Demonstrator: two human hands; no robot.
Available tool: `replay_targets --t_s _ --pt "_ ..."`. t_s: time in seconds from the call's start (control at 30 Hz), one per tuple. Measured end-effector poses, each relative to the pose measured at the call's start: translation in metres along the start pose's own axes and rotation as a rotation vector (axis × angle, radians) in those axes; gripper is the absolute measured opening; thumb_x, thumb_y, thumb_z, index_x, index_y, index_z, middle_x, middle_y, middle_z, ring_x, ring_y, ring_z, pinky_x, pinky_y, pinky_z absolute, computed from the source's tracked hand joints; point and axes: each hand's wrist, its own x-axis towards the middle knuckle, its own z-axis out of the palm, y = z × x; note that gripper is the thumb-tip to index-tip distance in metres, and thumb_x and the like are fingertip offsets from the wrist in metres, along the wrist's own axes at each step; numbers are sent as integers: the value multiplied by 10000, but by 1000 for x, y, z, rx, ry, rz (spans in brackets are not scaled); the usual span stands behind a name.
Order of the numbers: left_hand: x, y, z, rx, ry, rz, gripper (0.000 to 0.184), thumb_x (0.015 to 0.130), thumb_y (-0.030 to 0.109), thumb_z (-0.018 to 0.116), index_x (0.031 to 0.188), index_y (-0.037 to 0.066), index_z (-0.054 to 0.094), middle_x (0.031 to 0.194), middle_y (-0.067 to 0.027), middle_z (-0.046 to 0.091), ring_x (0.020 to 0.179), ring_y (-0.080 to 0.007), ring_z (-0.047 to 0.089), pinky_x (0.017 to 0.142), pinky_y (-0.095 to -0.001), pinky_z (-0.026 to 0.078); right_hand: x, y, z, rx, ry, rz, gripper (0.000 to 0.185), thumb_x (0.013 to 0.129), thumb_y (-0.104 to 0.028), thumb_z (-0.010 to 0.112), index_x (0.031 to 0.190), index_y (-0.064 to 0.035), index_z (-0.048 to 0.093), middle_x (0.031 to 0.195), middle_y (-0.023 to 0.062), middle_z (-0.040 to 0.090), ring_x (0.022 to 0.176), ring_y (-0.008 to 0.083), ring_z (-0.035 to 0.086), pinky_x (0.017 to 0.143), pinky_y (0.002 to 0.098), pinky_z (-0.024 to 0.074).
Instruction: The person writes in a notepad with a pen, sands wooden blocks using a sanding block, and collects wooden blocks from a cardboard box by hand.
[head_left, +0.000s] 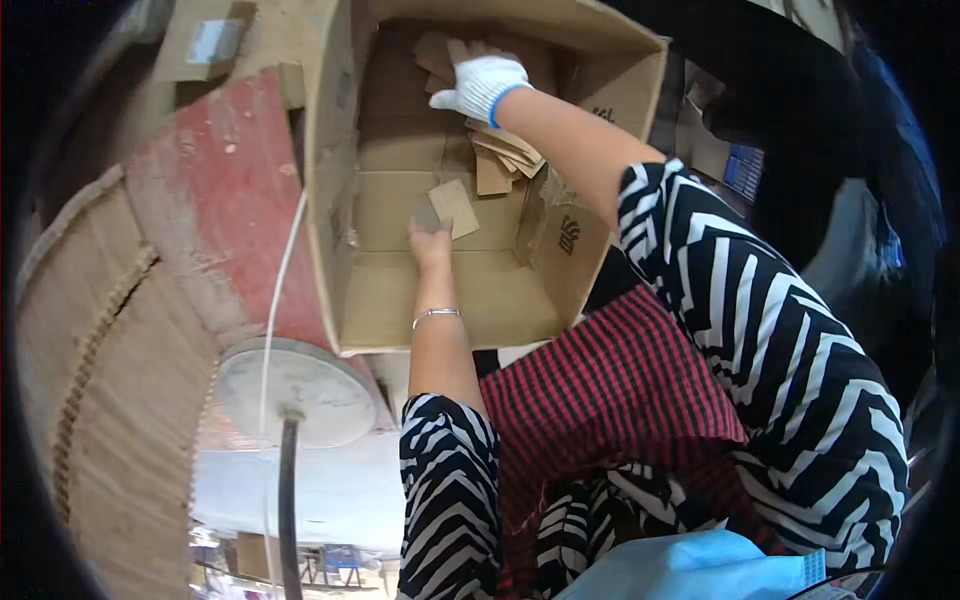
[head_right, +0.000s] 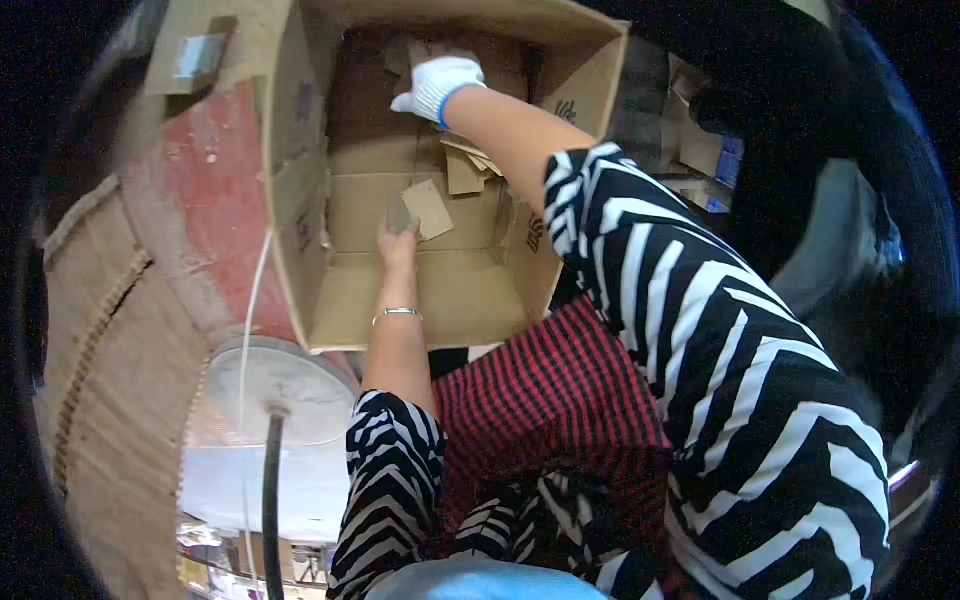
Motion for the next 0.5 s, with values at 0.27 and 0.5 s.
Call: replay_targets --t_s 0.27,0.5 --pt "1 10 36 493 195 26 856 655 247 876 1302 -34 391 1282 -268 476 1218 -422 454 1059 -479 379 57 -7 56 -300 194 -27 823 801 -607 632 1395 -73 433 1189 224 624 1094 373 617 931 448 495" --pt "10 -7 46 473 269 160 869 658 221 876 1302 -19 345 1254 -272 467 1179 -422 474 1009 -468 414 67 11 26 -6 46 -144 847 795 -611 636 1403 -62 421 1196 230 620 1101 366 617 926 447 500"
